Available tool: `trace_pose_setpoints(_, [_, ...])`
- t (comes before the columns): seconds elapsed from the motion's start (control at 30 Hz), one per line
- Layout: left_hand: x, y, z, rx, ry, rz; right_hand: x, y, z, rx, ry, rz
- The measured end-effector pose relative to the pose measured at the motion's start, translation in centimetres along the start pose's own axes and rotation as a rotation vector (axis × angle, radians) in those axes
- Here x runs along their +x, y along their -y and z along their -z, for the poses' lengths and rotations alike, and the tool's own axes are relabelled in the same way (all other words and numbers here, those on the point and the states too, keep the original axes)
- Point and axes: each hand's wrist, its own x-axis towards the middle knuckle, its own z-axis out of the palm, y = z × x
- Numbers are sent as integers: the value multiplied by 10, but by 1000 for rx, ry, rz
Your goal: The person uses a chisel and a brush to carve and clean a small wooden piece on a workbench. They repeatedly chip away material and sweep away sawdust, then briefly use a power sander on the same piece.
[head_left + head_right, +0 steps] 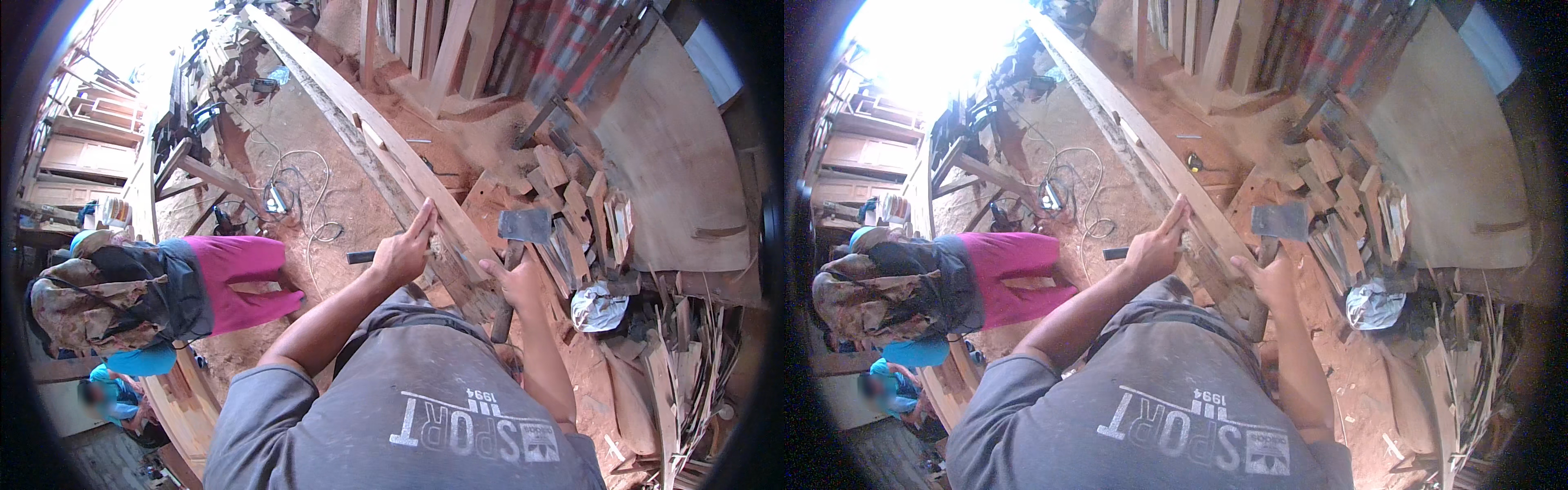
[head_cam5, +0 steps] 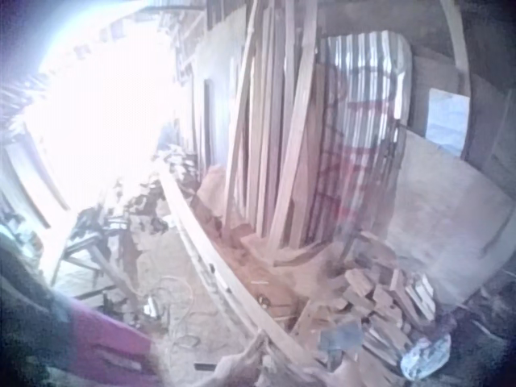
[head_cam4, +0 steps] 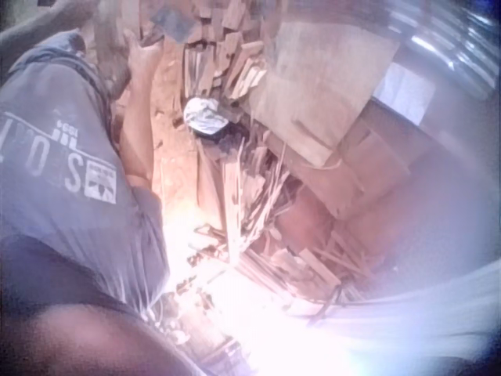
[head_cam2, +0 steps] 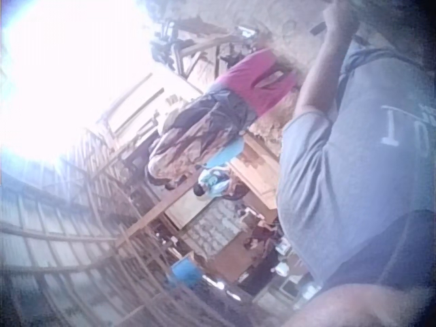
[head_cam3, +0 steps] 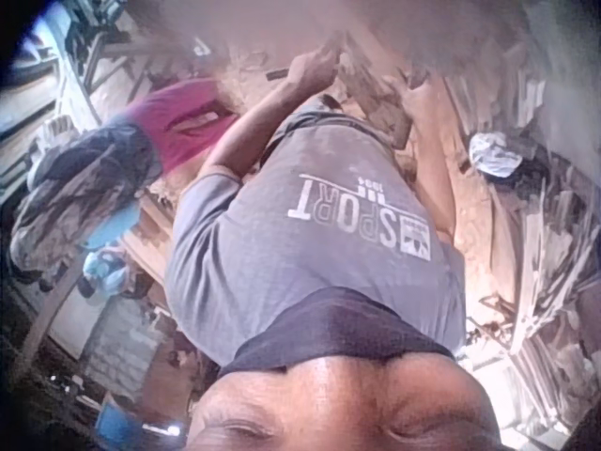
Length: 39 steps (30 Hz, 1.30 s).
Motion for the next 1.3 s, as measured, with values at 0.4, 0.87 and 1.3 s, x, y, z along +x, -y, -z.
trace_pose_setpoints(0.4, [29, 59, 30, 107, -41, -136, -5, 7, -7, 85, -48, -28])
trace_pose_setpoints(0.87, [39, 79, 49, 183, 112, -90, -8, -7, -11, 191, -78, -67])
trace_pose_setpoints(1.3, [33, 96, 34, 42, 12, -375, -11, -5, -14, 84, -105, -101])
